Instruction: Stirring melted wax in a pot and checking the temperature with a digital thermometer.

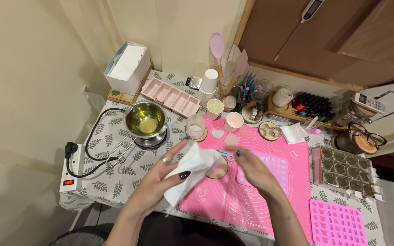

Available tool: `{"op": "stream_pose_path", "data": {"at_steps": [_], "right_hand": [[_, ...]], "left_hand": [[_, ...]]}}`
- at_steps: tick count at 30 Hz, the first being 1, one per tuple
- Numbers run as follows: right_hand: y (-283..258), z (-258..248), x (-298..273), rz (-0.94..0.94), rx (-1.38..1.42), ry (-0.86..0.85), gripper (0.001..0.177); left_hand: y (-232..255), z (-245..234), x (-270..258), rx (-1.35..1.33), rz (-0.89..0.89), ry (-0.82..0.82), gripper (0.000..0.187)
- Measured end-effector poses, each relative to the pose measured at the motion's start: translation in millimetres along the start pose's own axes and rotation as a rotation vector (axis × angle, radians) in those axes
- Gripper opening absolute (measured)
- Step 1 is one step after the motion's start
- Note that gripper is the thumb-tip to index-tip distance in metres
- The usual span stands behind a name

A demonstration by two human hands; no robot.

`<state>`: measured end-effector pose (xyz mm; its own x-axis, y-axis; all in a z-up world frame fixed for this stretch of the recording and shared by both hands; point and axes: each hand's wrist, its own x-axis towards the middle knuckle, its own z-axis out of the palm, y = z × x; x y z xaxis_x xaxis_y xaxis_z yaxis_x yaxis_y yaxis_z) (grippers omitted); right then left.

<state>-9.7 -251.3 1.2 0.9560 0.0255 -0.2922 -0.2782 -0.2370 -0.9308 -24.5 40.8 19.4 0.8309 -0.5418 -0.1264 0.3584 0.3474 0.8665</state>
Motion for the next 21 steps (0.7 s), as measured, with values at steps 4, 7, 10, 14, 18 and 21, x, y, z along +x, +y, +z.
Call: {"op": "stream_pose_path", "data": {"at_steps": [4,7,10,14,18,21], "right_hand": [[38.0,12.9,22.1,0.066,0.223,-0.423,0.048],[58.6,15.3,37.7,0.071,0.542,-0.686,0.05],[65.2,12.0,42.8,0.125,0.699,-0.628,0.043],[22.9,20.6,34.2,0.119,0.669,-0.272,0.034],[23.9,8.1,35.0,0.082,0.535,-0.138,0.03],[33.9,-1.7,38.0,0.109,0.509,-0.144,0.03]], "left_hand": [[-0.6,0.1,4.3,-0.364,-0.056,-0.152,0.085],[2.2,-9.5,4.6,-0.461,-0.071,-0.117,0.08],[-11.9,-24.8,7.1,-0.519,-0.06,-0.145,0.076],[-28.3,-26.8,6.8,-0.814,-0.104,0.037,0.082],[-95.4,-53.7,9.0,-0.542,-0.092,0.202,0.041],[-75.3,-34.0,11.0,-0.328,-0.234,0.256,0.031]]}}
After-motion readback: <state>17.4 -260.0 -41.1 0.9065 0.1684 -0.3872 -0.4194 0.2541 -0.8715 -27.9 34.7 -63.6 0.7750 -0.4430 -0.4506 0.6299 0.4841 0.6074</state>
